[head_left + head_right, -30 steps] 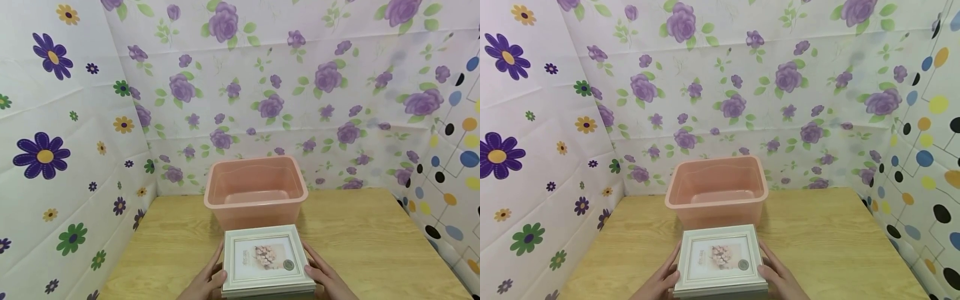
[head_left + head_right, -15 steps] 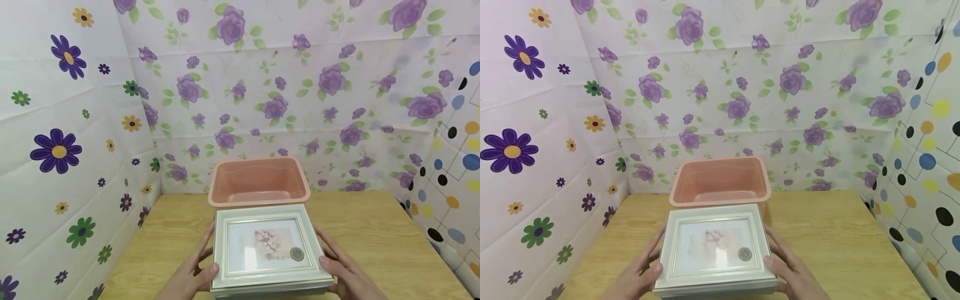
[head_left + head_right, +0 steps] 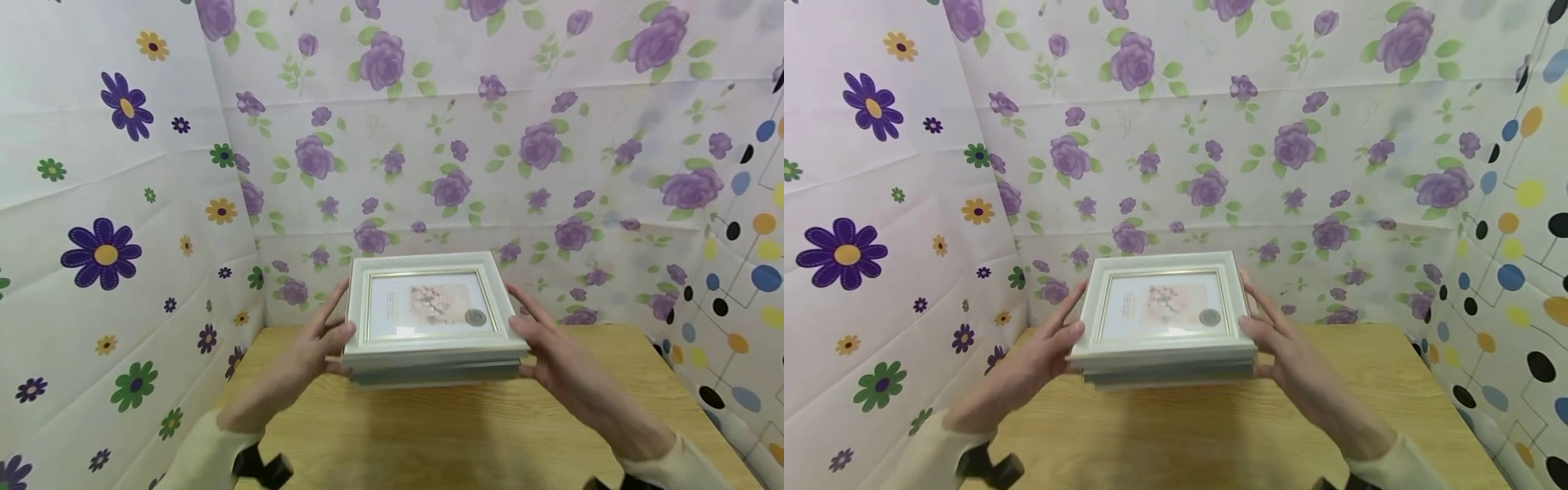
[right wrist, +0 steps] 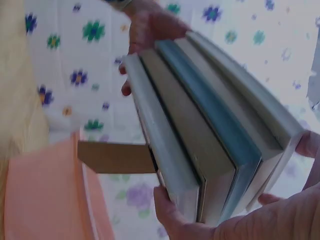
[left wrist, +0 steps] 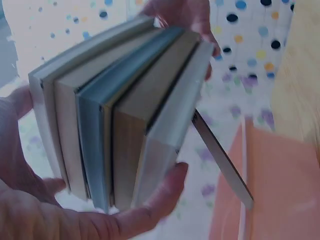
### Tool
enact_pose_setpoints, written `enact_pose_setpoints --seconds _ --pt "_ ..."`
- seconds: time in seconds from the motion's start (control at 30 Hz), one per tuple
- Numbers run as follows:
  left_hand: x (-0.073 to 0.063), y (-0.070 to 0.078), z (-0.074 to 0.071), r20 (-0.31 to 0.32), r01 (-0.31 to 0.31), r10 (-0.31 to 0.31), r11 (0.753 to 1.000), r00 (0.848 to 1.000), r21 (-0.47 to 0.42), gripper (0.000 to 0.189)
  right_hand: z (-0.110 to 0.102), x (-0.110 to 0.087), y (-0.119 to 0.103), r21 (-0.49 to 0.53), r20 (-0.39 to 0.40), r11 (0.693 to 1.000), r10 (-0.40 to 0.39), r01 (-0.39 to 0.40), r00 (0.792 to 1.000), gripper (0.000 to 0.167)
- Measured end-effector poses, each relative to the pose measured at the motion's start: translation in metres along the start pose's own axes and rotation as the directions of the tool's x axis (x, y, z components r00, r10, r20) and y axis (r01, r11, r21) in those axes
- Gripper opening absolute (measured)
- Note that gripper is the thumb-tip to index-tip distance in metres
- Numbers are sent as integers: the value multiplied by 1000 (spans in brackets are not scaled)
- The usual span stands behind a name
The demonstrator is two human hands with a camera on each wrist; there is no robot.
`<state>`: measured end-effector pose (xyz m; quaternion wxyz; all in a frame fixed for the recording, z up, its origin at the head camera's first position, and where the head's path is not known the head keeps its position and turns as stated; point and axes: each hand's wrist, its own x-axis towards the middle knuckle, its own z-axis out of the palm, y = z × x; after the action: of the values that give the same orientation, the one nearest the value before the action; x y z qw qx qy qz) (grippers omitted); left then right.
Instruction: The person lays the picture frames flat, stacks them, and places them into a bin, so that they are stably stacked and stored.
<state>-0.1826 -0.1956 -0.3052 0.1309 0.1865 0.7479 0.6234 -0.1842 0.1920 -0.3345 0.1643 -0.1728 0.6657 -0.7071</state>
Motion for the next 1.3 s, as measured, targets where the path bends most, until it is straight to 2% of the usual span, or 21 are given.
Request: enact_pose_setpoints --seconds 0.13,0.23,0.3,0.4,0.5,0.6,0.7,0.8,0.9,1.0,1.17,1.3 --pt "29 0 -18 42 -2 3 1000 999 -19 84 -8 31 -8 -9 10 1000 -7 7 1000 71" --pt "41 2 -23 70 23 -20 999 997 -42 80 -15 42 -10 18 14 1000 24 -25 1000 72" --pt "44 5 -22 76 41 -37 998 996 -46 79 -17 42 -11 38 11 998 50 -50 999 71" --pt "41 11 -16 70 62 -58 997 996 -53 79 -18 34 -13 50 10 997 64 -65 998 71" --pt "34 20 -11 50 51 -48 997 998 -55 85 -16 26 -20 40 23 999 27 -28 999 70" --pt "33 31 -13 34 11 -9 999 999 -43 91 -13 25 -31 27 35 999 -35 35 999 71" --pt "41 38 -22 28 -36 37 999 999 -28 92 -12 33 -44 19 40 996 -87 87 995 69" --pt "56 38 -35 26 -70 71 997 997 -20 90 -13 48 -51 10 35 994 -106 106 994 68" --pt "76 29 -49 29 -83 84 996 996 -39 90 -17 69 -48 2 16 995 -100 100 995 70" --pt "96 11 -61 39 -65 69 995 997 -81 91 -25 92 -35 -9 -3 997 -72 72 997 73" --pt "122 -23 -72 51 -3 9 994 999 -110 93 -36 123 -4 5 -31 1000 -18 19 999 75" --pt "141 -46 -76 44 55 -49 991 998 -122 90 -41 141 16 63 -53 998 21 -17 998 76"
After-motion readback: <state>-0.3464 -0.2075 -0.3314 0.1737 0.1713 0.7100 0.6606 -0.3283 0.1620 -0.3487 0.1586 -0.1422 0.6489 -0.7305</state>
